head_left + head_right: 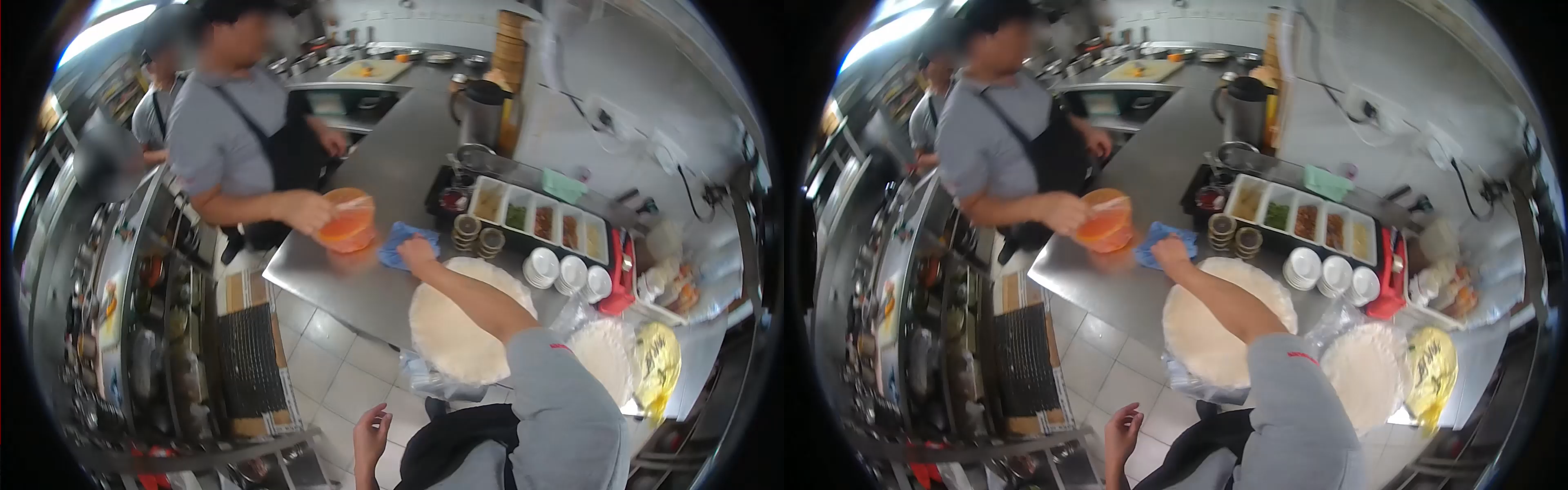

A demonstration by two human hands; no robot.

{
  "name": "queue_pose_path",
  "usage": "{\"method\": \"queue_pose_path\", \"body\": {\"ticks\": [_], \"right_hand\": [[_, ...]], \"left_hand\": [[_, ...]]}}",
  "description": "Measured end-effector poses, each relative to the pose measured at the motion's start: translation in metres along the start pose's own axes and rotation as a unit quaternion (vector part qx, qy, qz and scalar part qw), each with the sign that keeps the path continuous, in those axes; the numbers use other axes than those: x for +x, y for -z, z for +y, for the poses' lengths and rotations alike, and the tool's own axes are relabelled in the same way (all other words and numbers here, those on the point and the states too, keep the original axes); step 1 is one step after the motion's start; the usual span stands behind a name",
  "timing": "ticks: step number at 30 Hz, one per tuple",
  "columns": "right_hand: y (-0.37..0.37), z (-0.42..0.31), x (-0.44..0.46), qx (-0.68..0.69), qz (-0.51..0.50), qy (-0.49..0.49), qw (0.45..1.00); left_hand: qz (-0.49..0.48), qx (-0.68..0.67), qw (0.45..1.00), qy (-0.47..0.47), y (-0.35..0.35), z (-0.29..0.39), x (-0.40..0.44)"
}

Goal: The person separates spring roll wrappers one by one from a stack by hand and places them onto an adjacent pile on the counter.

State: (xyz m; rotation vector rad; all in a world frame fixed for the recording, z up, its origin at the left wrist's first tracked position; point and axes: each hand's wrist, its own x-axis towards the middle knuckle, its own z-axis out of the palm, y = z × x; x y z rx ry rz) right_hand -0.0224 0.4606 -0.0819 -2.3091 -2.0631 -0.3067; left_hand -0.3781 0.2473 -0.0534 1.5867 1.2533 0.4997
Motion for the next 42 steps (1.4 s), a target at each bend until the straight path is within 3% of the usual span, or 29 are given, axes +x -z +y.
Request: {"method": "queue_pose_path", "body": {"ticks": [6, 8, 9, 13, 16, 19, 20, 22, 24, 26, 29, 30, 33, 37, 39, 42], "right_hand": [[-0.001, 0.01, 0.017, 0.077, 0.012, -0.003, 0.997], [0.047, 0.001, 0.001, 0.044, -0.027, -0.063, 0.997], [0.063, -0.007, -0.014, -0.052, 0.042, -0.071, 0.995], [0.1, -0.021, -0.089, 0.109, 0.18, -0.049, 0.976], [0.144, -0.004, -0.207, 0.277, 0.165, -0.105, 0.941], [0.15, 0.04, -0.352, 0.321, 0.222, -0.209, 0.897], [0.13, 0.051, -0.4, 0.272, 0.267, -0.278, 0.882], [0.129, 0.074, -0.508, 0.259, 0.199, -0.454, 0.829], [0.152, 0.082, -0.594, 0.282, 0.128, -0.589, 0.747], [0.135, 0.081, -0.665, 0.286, 0.102, -0.626, 0.718], [0.122, 0.076, -0.699, 0.448, 0.098, -0.629, 0.628], [0.117, 0.076, -0.698, 0.445, 0.128, -0.611, 0.642], [0.132, 0.08, -0.683, 0.602, 0.171, -0.595, 0.505], [0.119, 0.087, -0.692, 0.639, 0.151, -0.548, 0.518], [0.116, 0.09, -0.692, 0.624, 0.157, -0.549, 0.534], [0.123, 0.094, -0.687, 0.684, 0.207, -0.535, 0.45]], "left_hand": [[-0.034, 0.069, 0.995, -0.058, -0.007, 0.027, 0.005], [-0.046, 0.079, 0.992, -0.085, -0.024, 0.035, 0.004], [-0.057, 0.088, 0.989, -0.103, -0.034, 0.036, 0.003], [-0.162, 0.115, 0.973, -0.116, -0.079, 0.061, -0.013], [-0.213, 0.092, 0.953, -0.197, -0.125, 0.082, -0.025], [-0.265, 0.067, 0.918, -0.286, -0.176, 0.107, -0.039], [-0.293, 0.07, 0.906, -0.297, -0.196, 0.119, -0.046], [-0.343, 0.074, 0.882, -0.314, -0.242, 0.145, -0.072], [-0.397, 0.085, 0.816, -0.412, -0.288, 0.158, -0.1], [-0.406, 0.108, 0.738, -0.528, -0.33, 0.157, -0.131], [-0.43, 0.191, 0.707, -0.528, -0.375, 0.149, -0.165], [-0.403, 0.189, 0.72, -0.533, -0.388, 0.14, -0.167], [-0.364, 0.22, 0.747, -0.511, -0.408, 0.144, -0.173], [-0.332, 0.269, 0.735, -0.526, -0.415, 0.144, -0.175], [-0.345, 0.247, 0.759, -0.494, -0.409, 0.148, -0.174], [-0.384, 0.247, 0.776, -0.435, -0.387, 0.162, -0.176]]}}
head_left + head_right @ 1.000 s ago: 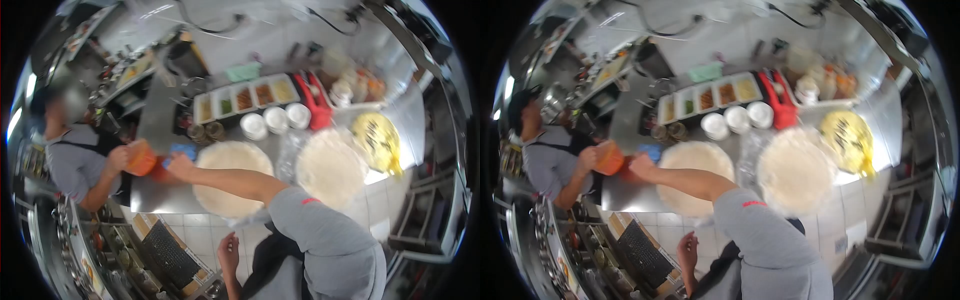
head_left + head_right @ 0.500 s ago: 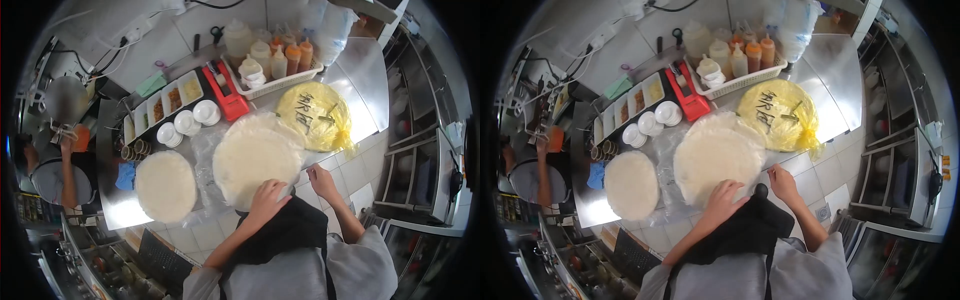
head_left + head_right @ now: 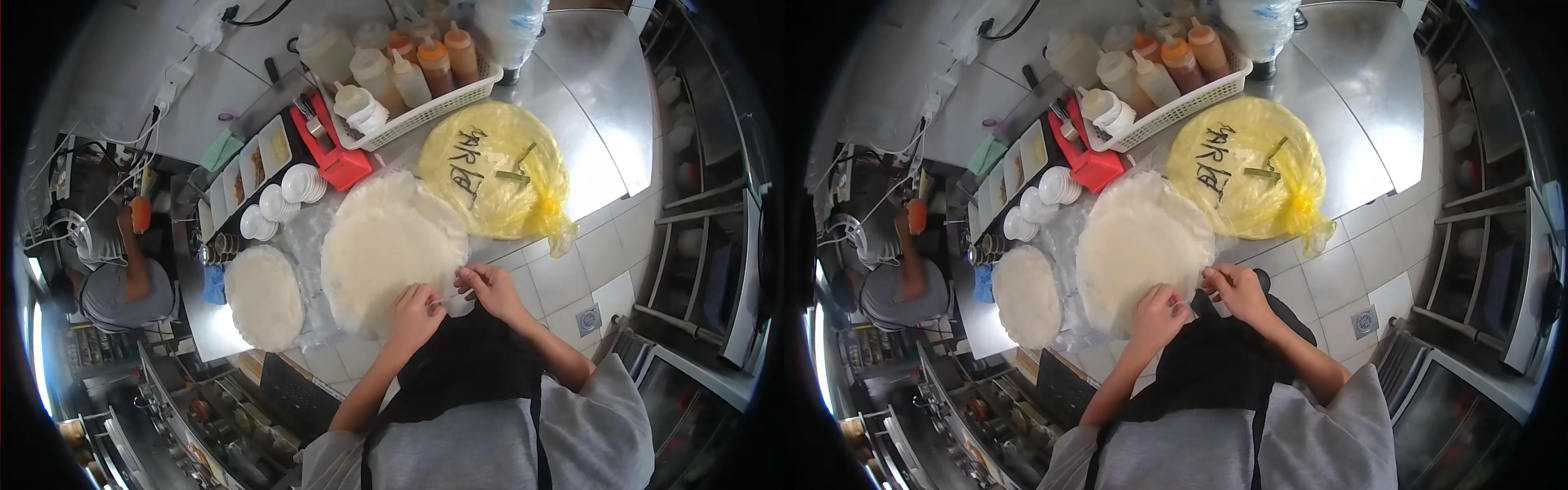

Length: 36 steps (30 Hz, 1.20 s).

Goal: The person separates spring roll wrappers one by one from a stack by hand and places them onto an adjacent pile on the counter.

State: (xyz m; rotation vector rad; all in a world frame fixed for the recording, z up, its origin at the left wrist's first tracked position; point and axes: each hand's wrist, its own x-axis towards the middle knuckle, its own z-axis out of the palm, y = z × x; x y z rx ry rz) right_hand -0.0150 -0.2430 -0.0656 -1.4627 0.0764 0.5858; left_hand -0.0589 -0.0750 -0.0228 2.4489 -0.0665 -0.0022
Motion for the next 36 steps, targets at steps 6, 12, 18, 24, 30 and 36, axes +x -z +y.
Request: {"method": "queue_pose_path", "body": {"ticks": [6, 12, 18, 24, 30, 36], "right_hand": [[-0.012, -0.002, -0.003, 0.158, -0.03, -0.067, 0.985], [-0.02, 0.003, -0.006, 0.115, -0.019, 0.002, 0.993], [-0.041, -0.013, -0.019, -0.059, 0.026, 0.139, 0.988], [-0.039, -0.006, 0.002, -0.031, 0.092, 0.088, 0.991], [-0.034, 0.0, 0.02, 0.051, 0.036, 0.07, 0.996], [-0.038, -0.023, 0.017, 0.014, 0.067, 0.048, 0.996]], "left_hand": [[-0.054, -0.043, 0.997, 0.019, 0.017, -0.004, -0.018], [-0.035, -0.148, 0.987, 0.051, 0.018, -0.003, -0.012], [0.015, -0.275, 0.954, 0.115, 0.011, -0.018, 0.031], [-0.031, -0.351, 0.923, 0.155, -0.002, -0.036, 0.033], [-0.056, -0.381, 0.908, 0.167, 0.001, -0.035, 0.034], [-0.056, -0.4, 0.899, 0.167, -0.002, -0.034, 0.032]]}}
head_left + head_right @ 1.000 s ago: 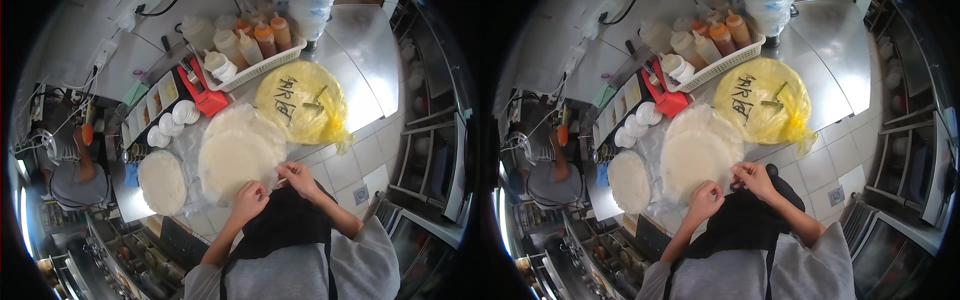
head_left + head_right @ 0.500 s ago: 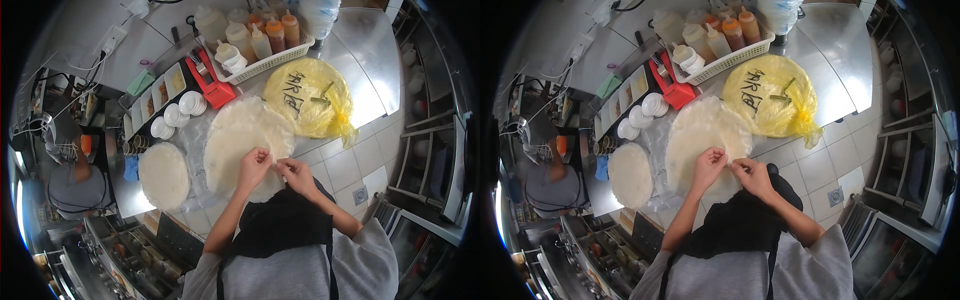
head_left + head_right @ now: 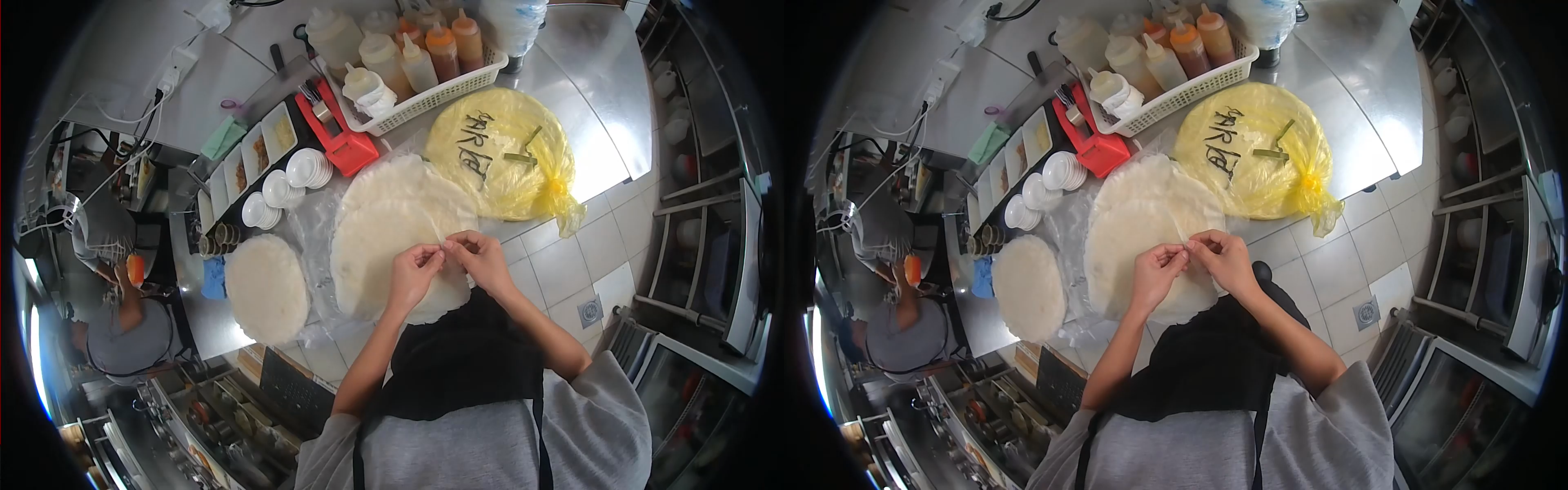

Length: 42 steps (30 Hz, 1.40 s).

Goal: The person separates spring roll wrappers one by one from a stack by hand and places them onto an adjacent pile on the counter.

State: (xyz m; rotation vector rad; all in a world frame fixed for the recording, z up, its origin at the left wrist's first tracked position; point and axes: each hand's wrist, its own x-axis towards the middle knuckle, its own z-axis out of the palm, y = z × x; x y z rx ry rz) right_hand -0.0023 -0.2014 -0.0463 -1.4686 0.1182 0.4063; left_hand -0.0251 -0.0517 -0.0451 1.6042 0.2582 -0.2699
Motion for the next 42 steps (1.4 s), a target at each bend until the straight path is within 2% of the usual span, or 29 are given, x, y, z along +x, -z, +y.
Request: {"method": "queue_pose_path", "body": {"ticks": [3, 6, 12, 15, 18, 21, 22, 26, 29, 32, 35, 38, 41, 42], "right_hand": [[0.001, -0.001, 0.001, -0.02, -0.008, 0.0, 1.0], [-0.001, 0.006, 0.001, -0.1, -0.004, 0.036, 0.994], [-0.001, 0.009, 0.004, -0.047, 0.042, 0.011, 0.998], [0.0, 0.004, 0.005, -0.1, 0.06, -0.004, 0.993], [-0.015, -0.01, 0.003, -0.124, 0.066, 0.112, 0.984], [-0.021, -0.015, 0.01, -0.213, 0.017, 0.131, 0.968], [-0.023, -0.008, 0.016, -0.128, 0.003, 0.092, 0.988], [-0.021, -0.001, 0.019, -0.174, 0.074, 0.094, 0.978], [-0.017, -0.002, 0.018, -0.198, 0.06, 0.085, 0.975], [-0.027, -0.009, 0.022, -0.2, 0.034, 0.146, 0.968], [-0.033, 0.002, 0.04, -0.227, 0.002, 0.158, 0.961], [-0.033, -0.006, 0.043, -0.281, -0.019, 0.139, 0.949], [-0.034, 0.005, 0.041, -0.2, -0.015, 0.196, 0.96], [-0.035, 0.002, 0.038, -0.192, -0.019, 0.173, 0.966]], "left_hand": [[0.008, -0.012, 1.0, 0.003, 0.0, -0.001, 0.0], [0.028, -0.027, 0.999, 0.01, 0.003, 0.003, 0.002], [0.052, -0.034, 0.998, 0.005, 0.008, 0.003, 0.002], [0.075, -0.024, 0.997, 0.001, 0.01, 0.004, -0.005], [0.096, -0.019, 0.995, 0.001, 0.005, 0.009, -0.011], [0.109, -0.033, 0.993, -0.007, 0.005, 0.012, -0.012], [0.112, -0.033, 0.993, -0.015, 0.008, 0.008, -0.011], [0.141, 0.018, 0.99, 0.006, 0.018, 0.011, -0.018], [0.153, -0.002, 0.988, 0.005, 0.021, 0.007, -0.02], [0.152, 0.029, 0.988, 0.002, 0.019, 0.008, -0.014], [0.13, 0.027, 0.991, 0.0, 0.018, -0.003, 0.0], [0.146, -0.048, 0.988, -0.013, 0.015, 0.005, 0.008], [0.143, -0.016, 0.989, -0.045, 0.019, 0.007, 0.02], [0.129, -0.039, 0.99, -0.043, 0.021, 0.009, 0.02]]}}
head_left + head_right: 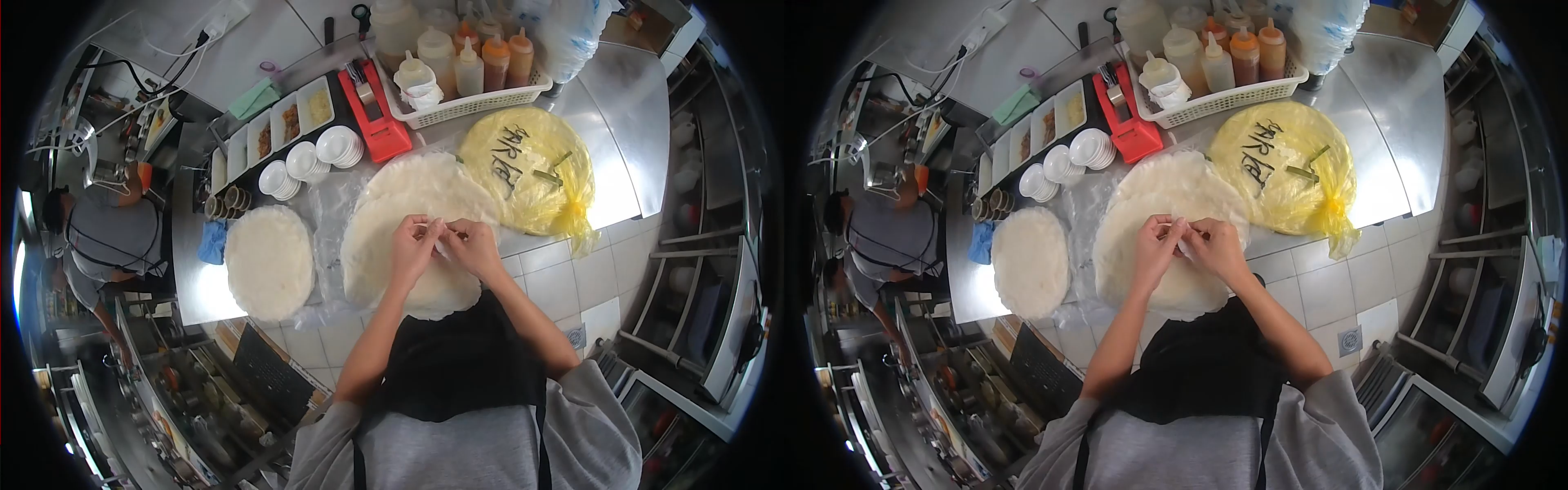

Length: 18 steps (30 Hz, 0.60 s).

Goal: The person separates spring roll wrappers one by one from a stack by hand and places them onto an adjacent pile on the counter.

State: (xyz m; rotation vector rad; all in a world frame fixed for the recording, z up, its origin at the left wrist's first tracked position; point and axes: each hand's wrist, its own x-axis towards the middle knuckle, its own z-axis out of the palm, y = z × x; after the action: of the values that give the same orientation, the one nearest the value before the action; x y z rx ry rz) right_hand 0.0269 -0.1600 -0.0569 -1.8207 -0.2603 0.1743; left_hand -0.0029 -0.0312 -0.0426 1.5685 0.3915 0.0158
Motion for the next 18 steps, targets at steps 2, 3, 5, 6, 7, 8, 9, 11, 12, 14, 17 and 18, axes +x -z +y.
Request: {"method": "queue_pose_path", "body": {"ticks": [2, 3, 5, 6, 7, 8, 9, 11, 12, 14, 17, 18], "right_hand": [[0.003, -0.01, -0.002, 0.022, -0.01, -0.045, 0.999], [0.002, -0.008, -0.002, 0.024, 0.001, -0.045, 0.999], [0.003, 0.001, -0.003, 0.029, 0.024, -0.044, 0.998], [0.01, 0.002, -0.004, 0.009, 0.02, -0.065, 0.998], [0.019, 0.001, -0.006, -0.011, 0.017, -0.086, 0.996], [0.025, 0.0, -0.008, -0.03, 0.013, -0.107, 0.994], [0.028, -0.002, -0.008, -0.052, 0.02, -0.086, 0.995], [0.029, -0.005, -0.011, -0.096, 0.03, -0.044, 0.994], [0.026, -0.008, -0.008, -0.076, 0.028, 0.006, 0.997], [0.016, -0.017, 0.005, -0.035, 0.025, 0.109, 0.993], [0.005, -0.01, 0.025, -0.063, -0.05, 0.116, 0.99], [0.005, -0.011, 0.028, -0.071, -0.048, 0.114, 0.99]], "left_hand": [[-0.027, -0.044, 0.999, 0.01, 0.006, 0.004, 0.001], [-0.02, -0.027, 0.999, 0.007, 0.01, 0.003, 0.001], [-0.007, 0.005, 1.0, -0.001, 0.018, -0.001, -0.001], [0.006, 0.017, 1.0, 0.012, 0.02, 0.002, -0.005], [0.019, 0.03, 0.999, 0.024, 0.022, 0.008, -0.012], [0.032, 0.043, 0.998, 0.037, 0.023, 0.013, -0.017], [0.029, 0.053, 0.998, 0.033, 0.023, 0.014, -0.021], [0.024, 0.071, 0.997, 0.03, 0.019, 0.014, -0.029], [0.021, 0.071, 0.997, 0.026, 0.017, 0.013, -0.03], [0.013, 0.072, 0.997, 0.017, 0.014, 0.012, -0.03], [0.012, 0.089, 0.996, 0.013, 0.013, 0.016, -0.03], [0.021, 0.091, 0.996, 0.007, 0.017, 0.014, -0.028]]}}
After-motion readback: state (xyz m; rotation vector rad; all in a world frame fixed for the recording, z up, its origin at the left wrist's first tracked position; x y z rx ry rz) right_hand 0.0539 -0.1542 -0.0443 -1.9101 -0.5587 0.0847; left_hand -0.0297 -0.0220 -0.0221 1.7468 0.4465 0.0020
